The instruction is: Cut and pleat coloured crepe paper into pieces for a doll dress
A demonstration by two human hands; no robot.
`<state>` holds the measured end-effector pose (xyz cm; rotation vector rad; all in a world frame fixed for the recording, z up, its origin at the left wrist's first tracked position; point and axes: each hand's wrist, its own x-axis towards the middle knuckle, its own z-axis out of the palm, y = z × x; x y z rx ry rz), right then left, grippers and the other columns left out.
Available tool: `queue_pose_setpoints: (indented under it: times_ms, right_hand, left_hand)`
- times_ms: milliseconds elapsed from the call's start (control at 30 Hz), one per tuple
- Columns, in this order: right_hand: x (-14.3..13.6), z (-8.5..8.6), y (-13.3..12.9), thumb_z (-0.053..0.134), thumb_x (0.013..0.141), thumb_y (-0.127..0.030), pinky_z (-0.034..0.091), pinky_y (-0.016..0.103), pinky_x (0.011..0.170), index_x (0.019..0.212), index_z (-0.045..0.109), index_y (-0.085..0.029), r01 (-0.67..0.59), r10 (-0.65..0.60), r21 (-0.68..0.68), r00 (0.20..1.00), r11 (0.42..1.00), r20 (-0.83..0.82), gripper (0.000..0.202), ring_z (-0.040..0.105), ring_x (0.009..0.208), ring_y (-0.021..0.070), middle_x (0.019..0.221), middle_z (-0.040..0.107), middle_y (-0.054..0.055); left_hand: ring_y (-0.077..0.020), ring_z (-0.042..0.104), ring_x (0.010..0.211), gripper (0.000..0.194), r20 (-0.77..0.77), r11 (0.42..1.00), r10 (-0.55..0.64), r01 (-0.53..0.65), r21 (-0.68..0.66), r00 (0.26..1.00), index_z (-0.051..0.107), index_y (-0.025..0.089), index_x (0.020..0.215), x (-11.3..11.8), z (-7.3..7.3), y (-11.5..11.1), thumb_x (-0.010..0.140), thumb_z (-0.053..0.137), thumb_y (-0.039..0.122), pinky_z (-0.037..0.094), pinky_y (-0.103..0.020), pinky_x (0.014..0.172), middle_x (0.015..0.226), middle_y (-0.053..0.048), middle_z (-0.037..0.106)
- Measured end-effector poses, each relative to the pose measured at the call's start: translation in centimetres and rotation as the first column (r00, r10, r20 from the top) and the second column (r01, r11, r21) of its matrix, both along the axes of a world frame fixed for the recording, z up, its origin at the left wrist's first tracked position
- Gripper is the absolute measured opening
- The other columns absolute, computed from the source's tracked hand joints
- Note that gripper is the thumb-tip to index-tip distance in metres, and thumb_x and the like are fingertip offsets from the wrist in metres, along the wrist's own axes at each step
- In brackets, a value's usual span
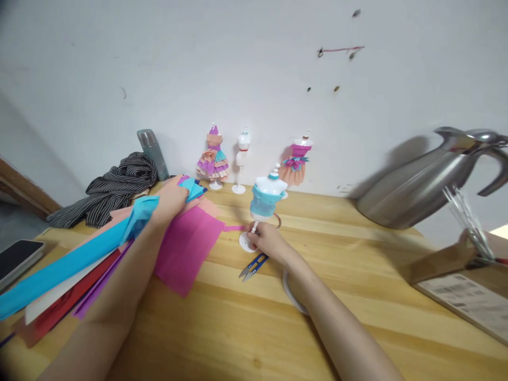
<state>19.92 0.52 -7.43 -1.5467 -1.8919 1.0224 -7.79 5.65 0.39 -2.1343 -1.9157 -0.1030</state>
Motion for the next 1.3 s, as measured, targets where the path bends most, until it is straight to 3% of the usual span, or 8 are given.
queue_pose_setpoints:
  times_ms: [200, 300, 467, 600, 733, 867, 1133, 1300]
  right_hand:
    - [0.2, 0.0, -0.1, 0.055, 0.075, -0.017, 0.042, 0.022, 0.048, 0.078, 0.062, -0.016, -0.009, 0.009, 0.027, 1.000, 1.000, 0.002, 0.008, 0.054, 0.045, 0.0124, 0.052, 0.063, 0.000]
    - [0.2, 0.1, -0.1, 0.056, 0.075, -0.017, 0.041, 0.022, 0.048, 0.078, 0.062, -0.016, -0.005, 0.005, 0.032, 1.000, 0.999, 0.003, 0.007, 0.053, 0.044, 0.0117, 0.053, 0.063, 0.000]
    - [0.1, 0.2, -0.2, 0.054, 0.075, -0.017, 0.043, 0.023, 0.050, 0.079, 0.062, -0.015, -0.015, 0.015, 0.022, 1.000, 1.000, 0.011, 0.008, 0.053, 0.044, 0.0122, 0.052, 0.062, 0.000]
    - [0.2, 0.1, -0.2, 0.054, 0.075, -0.018, 0.044, 0.024, 0.052, 0.079, 0.062, -0.015, -0.023, 0.023, 0.033, 1.000, 0.999, 0.015, 0.009, 0.055, 0.047, 0.0131, 0.053, 0.062, 0.000]
    - [0.3, -0.2, 0.1, 0.055, 0.074, -0.018, 0.044, 0.024, 0.053, 0.077, 0.061, -0.016, -0.030, 0.030, 0.039, 0.999, 0.999, 0.014, 0.007, 0.060, 0.052, 0.0151, 0.056, 0.065, 0.001]
    - [0.4, -0.2, 0.3, 0.055, 0.074, -0.019, 0.046, 0.025, 0.054, 0.074, 0.060, -0.017, -0.028, 0.028, 0.032, 1.000, 0.999, 0.013, 0.005, 0.062, 0.055, 0.0161, 0.058, 0.066, 0.003]
    - [0.4, 0.1, -0.1, 0.055, 0.073, -0.020, 0.045, 0.024, 0.051, 0.077, 0.061, -0.016, -0.023, 0.023, 0.023, 1.000, 0.999, -0.008, 0.008, 0.060, 0.052, 0.0156, 0.057, 0.064, 0.002]
    - [0.2, 0.3, -0.3, 0.056, 0.070, -0.018, 0.044, 0.024, 0.052, 0.076, 0.061, -0.016, -0.022, 0.023, 0.009, 1.000, 1.000, -0.017, 0.008, 0.057, 0.051, 0.0143, 0.055, 0.062, 0.000]
  left_hand:
    - [-0.0294, 0.062, 0.079, 0.031, -0.075, 0.948, -0.036, 0.058, 0.313, 0.997, 0.067, 0.013, 0.084, -0.7, 6.2, -4.6, 0.088, 0.037, 0.013, 0.041, -0.035, 0.063, 0.081, -0.015, 0.066]
    - [-0.0279, 0.058, 0.083, 0.033, -0.110, 0.891, -0.131, 0.166, 0.424, 0.985, 0.066, 0.018, 0.082, -1.7, 6.7, -4.7, 0.090, 0.034, 0.017, 0.039, -0.034, 0.064, 0.077, -0.013, 0.064]
    - [-0.0304, 0.057, 0.097, 0.031, -0.036, 0.993, -0.089, 0.091, 0.073, 0.995, 0.068, 0.014, 0.092, -3.3, 2.6, -1.0, 0.088, 0.038, 0.018, 0.042, -0.037, 0.076, 0.094, -0.018, 0.067]
    - [-0.0254, 0.062, 0.088, 0.015, -0.024, 0.989, -0.094, 0.090, -0.120, 0.995, 0.070, 0.012, 0.084, -3.6, 0.1, 0.6, 0.076, 0.058, 0.017, 0.044, -0.031, 0.079, 0.086, -0.015, 0.070]
    - [-0.0299, 0.054, 0.112, 0.030, -0.010, 0.989, -0.139, 0.138, -0.050, 0.990, 0.063, 0.008, 0.108, -1.7, 1.3, -0.7, 0.084, 0.051, 0.020, 0.039, -0.037, 0.095, 0.115, -0.021, 0.061]
    - [-0.0276, 0.055, 0.109, 0.030, 0.008, 0.961, -0.257, 0.257, -0.105, 0.966, 0.061, 0.013, 0.112, 1.8, 1.6, -2.0, 0.088, 0.047, 0.025, 0.041, -0.037, 0.093, 0.112, -0.016, 0.063]
    - [-0.0267, 0.059, 0.102, 0.028, 0.017, 0.972, -0.124, 0.124, -0.197, 0.992, 0.063, 0.007, 0.107, 5.4, -6.0, -0.9, 0.087, 0.045, 0.013, 0.046, -0.035, 0.080, 0.106, -0.022, 0.064]
    - [-0.0297, 0.053, 0.111, 0.035, 0.043, 0.985, -0.093, 0.098, -0.140, 0.995, 0.060, 0.005, 0.114, 5.0, -8.2, -0.2, 0.091, 0.034, 0.010, 0.046, -0.040, 0.083, 0.117, -0.025, 0.058]
